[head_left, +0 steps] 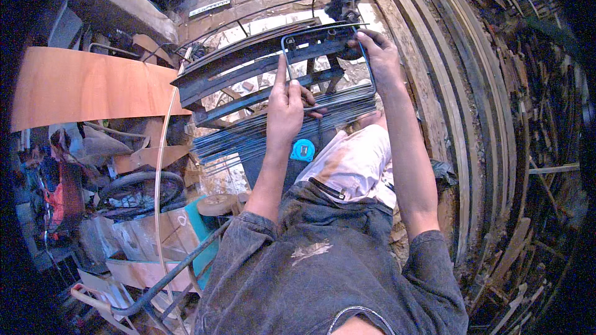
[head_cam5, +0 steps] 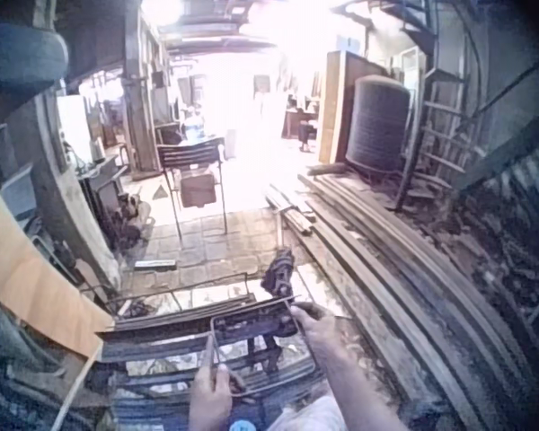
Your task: The person measures a metal rod using a tape measure and inserts it into a rectangular metal frame.
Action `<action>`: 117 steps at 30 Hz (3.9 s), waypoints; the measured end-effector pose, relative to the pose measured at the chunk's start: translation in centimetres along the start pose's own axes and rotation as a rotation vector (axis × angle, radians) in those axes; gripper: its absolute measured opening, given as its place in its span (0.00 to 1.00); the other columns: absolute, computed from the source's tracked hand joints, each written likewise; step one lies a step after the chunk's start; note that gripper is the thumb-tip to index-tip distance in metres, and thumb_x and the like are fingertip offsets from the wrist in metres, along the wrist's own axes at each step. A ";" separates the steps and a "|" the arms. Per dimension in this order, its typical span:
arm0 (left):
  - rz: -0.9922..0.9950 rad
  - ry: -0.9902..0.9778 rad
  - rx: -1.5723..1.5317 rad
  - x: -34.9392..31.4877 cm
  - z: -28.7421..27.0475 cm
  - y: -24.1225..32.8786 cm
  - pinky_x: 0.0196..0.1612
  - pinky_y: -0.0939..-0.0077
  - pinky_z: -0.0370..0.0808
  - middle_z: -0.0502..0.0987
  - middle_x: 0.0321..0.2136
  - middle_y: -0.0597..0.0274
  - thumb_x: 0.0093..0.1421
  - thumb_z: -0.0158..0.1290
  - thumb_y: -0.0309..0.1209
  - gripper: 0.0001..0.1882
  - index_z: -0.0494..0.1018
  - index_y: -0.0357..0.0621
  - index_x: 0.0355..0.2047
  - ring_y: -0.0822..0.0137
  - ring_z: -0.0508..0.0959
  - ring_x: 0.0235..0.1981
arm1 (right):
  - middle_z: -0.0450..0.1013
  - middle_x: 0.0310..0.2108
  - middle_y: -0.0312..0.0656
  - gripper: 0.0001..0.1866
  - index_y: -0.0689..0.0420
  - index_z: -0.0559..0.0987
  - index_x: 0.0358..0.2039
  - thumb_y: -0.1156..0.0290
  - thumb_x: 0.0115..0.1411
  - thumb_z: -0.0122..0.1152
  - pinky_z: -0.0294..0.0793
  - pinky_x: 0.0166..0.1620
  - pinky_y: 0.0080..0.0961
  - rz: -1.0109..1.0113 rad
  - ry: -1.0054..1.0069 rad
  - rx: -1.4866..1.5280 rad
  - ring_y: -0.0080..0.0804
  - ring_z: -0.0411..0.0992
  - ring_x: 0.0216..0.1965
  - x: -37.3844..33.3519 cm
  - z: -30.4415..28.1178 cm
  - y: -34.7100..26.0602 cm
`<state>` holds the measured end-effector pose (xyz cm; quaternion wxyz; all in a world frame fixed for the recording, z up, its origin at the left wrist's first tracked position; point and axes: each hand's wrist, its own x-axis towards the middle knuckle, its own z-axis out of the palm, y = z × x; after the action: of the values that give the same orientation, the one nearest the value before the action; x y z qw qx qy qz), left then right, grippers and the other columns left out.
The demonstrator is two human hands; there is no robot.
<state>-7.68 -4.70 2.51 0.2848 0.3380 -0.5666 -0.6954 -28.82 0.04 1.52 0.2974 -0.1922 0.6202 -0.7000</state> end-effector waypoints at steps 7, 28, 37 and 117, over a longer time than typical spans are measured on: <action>-0.045 -0.019 0.076 0.0 -0.2 0.7 0.17 0.74 0.77 0.70 0.17 0.60 0.69 0.34 0.27 0.30 0.40 0.48 0.69 0.68 0.75 0.15 | 0.75 0.26 0.38 0.12 0.61 0.77 0.42 0.69 0.62 0.58 0.71 0.20 0.19 -0.045 0.041 -0.281 0.18 0.66 0.16 -0.9 0.4 -1.4; 0.214 0.196 0.709 2.8 -0.5 0.4 0.28 0.62 0.73 0.74 0.18 0.42 0.60 0.49 0.30 0.26 0.64 0.26 0.56 0.59 0.77 0.19 | 0.75 0.23 0.43 0.09 0.59 0.77 0.40 0.70 0.61 0.57 0.69 0.15 0.25 0.031 0.037 -0.415 0.23 0.69 0.15 0.5 -0.2 -0.2; 0.209 0.164 0.619 3.7 -0.7 -0.4 0.26 0.68 0.72 0.74 0.18 0.48 0.61 0.47 0.29 0.27 0.60 0.27 0.59 0.67 0.74 0.18 | 0.76 0.30 0.48 0.18 0.53 0.73 0.54 0.68 0.63 0.53 0.76 0.29 0.30 0.061 -0.136 -0.480 0.29 0.74 0.21 -0.6 -1.8 -0.6; 0.044 0.453 -0.226 0.7 5.8 -0.2 0.18 0.75 0.76 0.59 0.13 0.69 0.71 0.36 0.32 0.20 0.57 0.42 0.61 0.78 0.63 0.10 | 0.75 0.27 0.61 0.18 0.55 0.69 0.54 0.69 0.63 0.47 0.73 0.37 0.54 -0.208 -0.062 -1.047 0.60 0.75 0.31 -3.3 -0.6 -2.4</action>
<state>-12.70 -1.76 3.00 0.4554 0.4388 -0.4142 -0.6546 -27.12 2.74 4.08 0.1092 -0.3959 0.8549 -0.3168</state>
